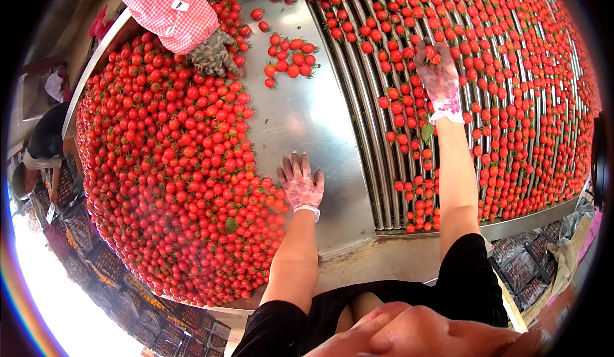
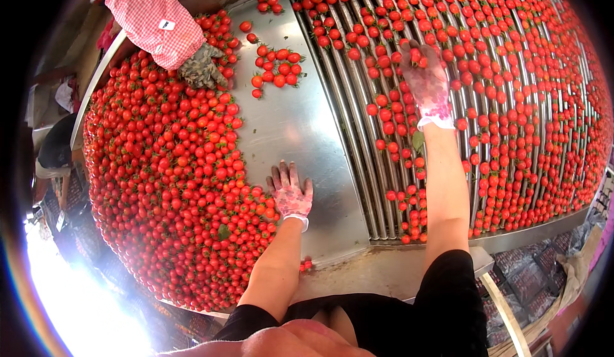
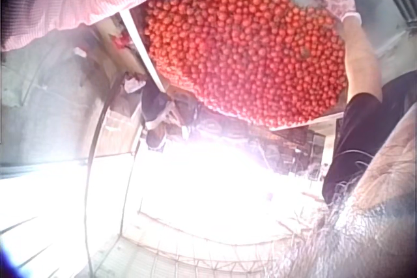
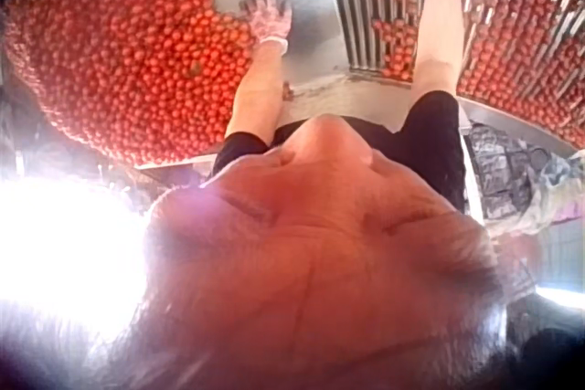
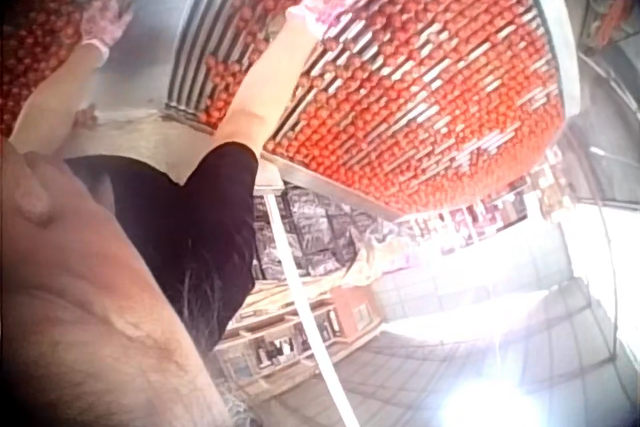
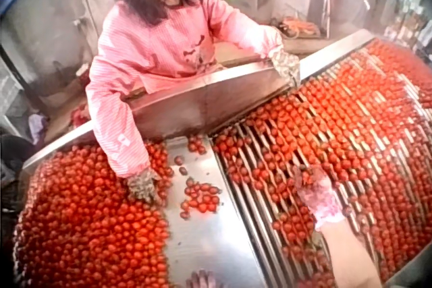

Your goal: The person sorts tomatoes on a conveyor belt by hand, picking up individual tomatoes to inspect them and moving them between the rotating rollers and a stationary metal tray.

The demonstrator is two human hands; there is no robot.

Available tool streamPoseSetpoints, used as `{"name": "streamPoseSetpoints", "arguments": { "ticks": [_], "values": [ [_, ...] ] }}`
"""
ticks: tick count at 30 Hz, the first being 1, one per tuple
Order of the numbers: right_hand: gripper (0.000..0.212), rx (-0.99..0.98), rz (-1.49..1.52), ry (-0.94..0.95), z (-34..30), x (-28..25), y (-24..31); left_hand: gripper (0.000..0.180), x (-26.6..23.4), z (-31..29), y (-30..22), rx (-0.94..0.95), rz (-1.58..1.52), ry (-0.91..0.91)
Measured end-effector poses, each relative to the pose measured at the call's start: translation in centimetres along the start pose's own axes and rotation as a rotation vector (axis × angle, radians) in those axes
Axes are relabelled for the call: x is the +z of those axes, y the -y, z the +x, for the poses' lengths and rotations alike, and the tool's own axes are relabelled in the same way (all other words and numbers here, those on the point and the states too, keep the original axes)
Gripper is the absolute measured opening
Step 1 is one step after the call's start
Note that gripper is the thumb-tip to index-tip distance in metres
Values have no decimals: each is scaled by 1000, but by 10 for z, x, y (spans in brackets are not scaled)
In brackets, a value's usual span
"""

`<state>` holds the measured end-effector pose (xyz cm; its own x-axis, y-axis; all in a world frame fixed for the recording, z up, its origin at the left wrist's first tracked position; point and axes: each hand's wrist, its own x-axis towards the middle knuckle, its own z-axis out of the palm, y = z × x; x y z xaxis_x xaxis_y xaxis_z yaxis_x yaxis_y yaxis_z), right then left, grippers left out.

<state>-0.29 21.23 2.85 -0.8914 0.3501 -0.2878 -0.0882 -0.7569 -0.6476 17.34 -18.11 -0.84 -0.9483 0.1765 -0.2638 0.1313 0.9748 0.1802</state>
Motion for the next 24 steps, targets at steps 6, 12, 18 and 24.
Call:
{"name": "streamPoseSetpoints", "arguments": {
  "ticks": [6,12,18,24],
  "values": [
    [28,169,-689,154,43,108,-70,65,-5,-2,13,-28,16,33],
    [31,-197,-2376,520,105,123,-142,65,-3,1,5,8,-60,8],
    [28,-424,-2401,626,40,59,-108,61,-3,1,2,3,-40,30],
    [41,-205,-1835,516,-125,-3,-18,61,-4,2,-5,11,-24,22]
  ]
}}
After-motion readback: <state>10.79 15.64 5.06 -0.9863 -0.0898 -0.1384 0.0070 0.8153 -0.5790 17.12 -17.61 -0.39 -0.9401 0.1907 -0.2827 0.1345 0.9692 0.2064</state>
